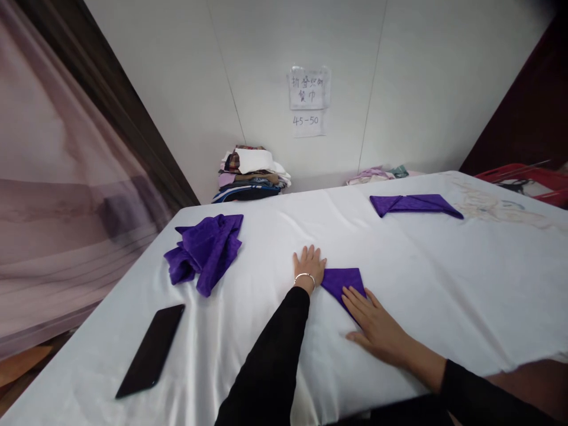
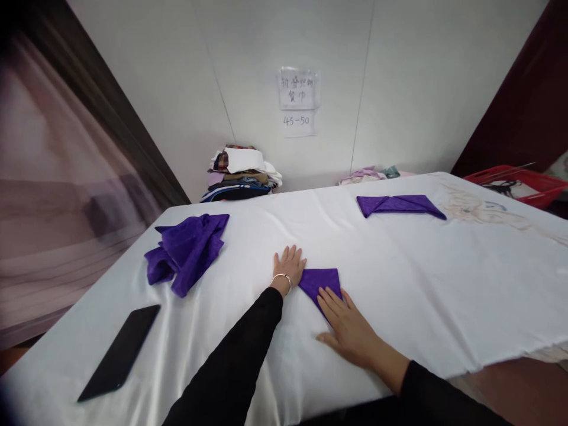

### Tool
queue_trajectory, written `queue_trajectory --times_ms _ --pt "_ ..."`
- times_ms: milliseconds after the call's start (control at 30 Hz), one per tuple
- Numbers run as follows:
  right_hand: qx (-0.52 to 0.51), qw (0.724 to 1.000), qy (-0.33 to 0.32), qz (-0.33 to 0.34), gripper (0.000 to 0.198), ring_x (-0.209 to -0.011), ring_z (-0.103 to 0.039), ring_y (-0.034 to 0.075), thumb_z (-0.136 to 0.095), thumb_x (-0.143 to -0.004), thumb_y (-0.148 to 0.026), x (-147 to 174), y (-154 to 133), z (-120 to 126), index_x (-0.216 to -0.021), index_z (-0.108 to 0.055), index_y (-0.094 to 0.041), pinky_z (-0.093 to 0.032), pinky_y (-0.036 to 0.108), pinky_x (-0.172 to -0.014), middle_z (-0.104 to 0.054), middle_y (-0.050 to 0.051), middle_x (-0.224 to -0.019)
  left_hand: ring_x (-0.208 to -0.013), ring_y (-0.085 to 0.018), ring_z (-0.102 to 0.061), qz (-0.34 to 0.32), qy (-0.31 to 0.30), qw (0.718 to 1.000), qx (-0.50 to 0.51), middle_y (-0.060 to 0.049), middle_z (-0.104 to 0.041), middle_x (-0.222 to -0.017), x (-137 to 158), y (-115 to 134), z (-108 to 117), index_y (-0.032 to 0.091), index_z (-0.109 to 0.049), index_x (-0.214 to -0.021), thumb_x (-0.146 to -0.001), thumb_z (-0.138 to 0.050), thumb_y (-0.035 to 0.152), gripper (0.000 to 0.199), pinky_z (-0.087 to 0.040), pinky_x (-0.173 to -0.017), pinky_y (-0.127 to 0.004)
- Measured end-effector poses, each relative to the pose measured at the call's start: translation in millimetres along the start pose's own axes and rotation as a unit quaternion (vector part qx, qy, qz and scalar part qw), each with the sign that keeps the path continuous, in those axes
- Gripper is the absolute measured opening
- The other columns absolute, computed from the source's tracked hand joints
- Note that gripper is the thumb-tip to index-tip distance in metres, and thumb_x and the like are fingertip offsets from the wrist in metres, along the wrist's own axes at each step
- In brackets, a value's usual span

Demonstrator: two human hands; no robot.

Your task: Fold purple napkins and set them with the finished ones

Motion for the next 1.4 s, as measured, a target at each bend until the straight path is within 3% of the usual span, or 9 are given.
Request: queue_trajectory --times_ms 233,400,567,667,800,1000,1167,1267,1400 --pt "-0.022 1.0 -0.01 -0.013 0.066 -0.134 -0.014 0.026 -0.037 -0.089 -0.049 41 -9 -5 -0.142 -0.01 -0.022 -0.011 0.05 -0.108 -0.018 0.007 -0.147 -0.136 -0.023 -0.009 -0.006 0.007 1.0 -0.006 0.0 -0.019 -0.148 2 0 2 0.027 -0.025 -0.138 -0.089 -0.012 0.046 0.054 -0.009 -0.107 -0.056" --pt "-0.038 0.999 0.0 -0.03 0.061 -0.134 -0.018 0.024 -0.037 -0.089 -0.047 49 -7 -4 -0.142 -0.015 -0.024 -0.017 0.048 -0.108 -0.023 0.005 -0.146 -0.131 -0.026 -0.023 -0.007 0.063 0.998 -0.001 -0.007 -0.028 -0.145 9 6 19 0.022 -0.032 -0.134 -0.09 -0.02 0.045 0.051 -0.012 -0.105 -0.057" --pt "-0.045 0.997 0.037 -0.055 0.048 -0.129 -0.03 0.023 -0.037 -0.091 -0.041 46 -2 3 -0.135 -0.038 -0.022 -0.026 0.046 -0.105 -0.037 0.007 -0.139 -0.108 -0.021 -0.047 -0.078 0.074 0.994 0.002 -0.007 -0.057 -0.113 25 22 36 0.021 -0.057 -0.105 -0.089 -0.031 0.047 0.04 -0.034 -0.094 -0.037" --pt "-0.034 0.996 0.065 -0.06 0.04 -0.126 -0.037 0.021 -0.036 -0.091 -0.029 45 2 4 -0.129 -0.047 -0.023 -0.031 0.044 -0.102 -0.044 0.007 -0.135 -0.095 -0.018 -0.053 -0.087 0.055 0.995 0.003 -0.005 -0.06 -0.097 35 19 40 0.022 -0.061 -0.088 -0.087 -0.035 0.051 0.039 -0.039 -0.084 -0.03" --pt "-0.013 0.997 0.071 -0.031 0.044 -0.123 -0.041 0.021 -0.036 -0.085 -0.012 40 21 5 -0.125 -0.051 -0.025 -0.034 0.044 -0.098 -0.048 0.005 -0.131 -0.086 -0.016 -0.056 -0.039 0.038 0.998 0.003 -0.004 -0.061 -0.09 49 0 41 0.022 -0.06 -0.083 -0.087 -0.037 0.05 0.037 -0.04 -0.076 -0.028" --pt "0.0 0.996 0.084 -0.03 0.042 -0.124 -0.04 0.022 -0.035 -0.085 -0.011 23 63 27 -0.115 -0.059 -0.027 -0.034 0.047 -0.097 -0.054 0.002 -0.126 -0.076 -0.017 -0.06 0.061 0.01 0.998 0.003 -0.004 -0.064 -0.083 86 -21 33 0.022 -0.06 -0.084 -0.086 -0.041 0.041 0.027 -0.043 -0.065 -0.029" --pt "-0.001 0.992 0.116 -0.055 0.039 -0.122 -0.042 0.022 -0.032 -0.088 -0.018 21 62 26 -0.118 -0.058 -0.022 -0.036 0.045 -0.098 -0.053 0.004 -0.127 -0.105 -0.02 -0.053 0.029 0.03 0.999 -0.002 -0.007 -0.06 -0.111 95 2 43 0.022 -0.054 -0.109 -0.086 -0.041 0.029 0.028 -0.04 -0.086 -0.033" --pt "-0.007 0.99 0.125 -0.072 0.04 -0.121 -0.043 0.021 -0.032 -0.088 -0.019 26 61 22 -0.118 -0.057 -0.021 -0.036 0.045 -0.098 -0.052 0.005 -0.127 -0.128 -0.016 -0.031 -0.087 0.04 0.995 0.006 -0.001 -0.04 -0.138 88 37 42 0.027 -0.036 -0.131 -0.088 -0.035 0.03 0.043 -0.025 -0.105 -0.034" --pt "-0.016 0.992 0.09 -0.084 0.039 -0.123 -0.041 0.022 -0.032 -0.089 -0.023 28 62 24 -0.119 -0.056 -0.021 -0.032 0.047 -0.1 -0.051 0.005 -0.129 -0.136 -0.02 -0.013 -0.184 -0.01 0.983 -0.006 0.0 -0.021 -0.148 81 60 15 0.025 -0.024 -0.138 -0.09 -0.021 0.047 0.053 -0.014 -0.109 -0.046"
Point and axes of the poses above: each hand's wrist, its own x-axis away from the middle knuckle, its own z-axis out of the back of the hand, y = z × x, the point moved 10 cm from there along -x, towards the middle knuckle
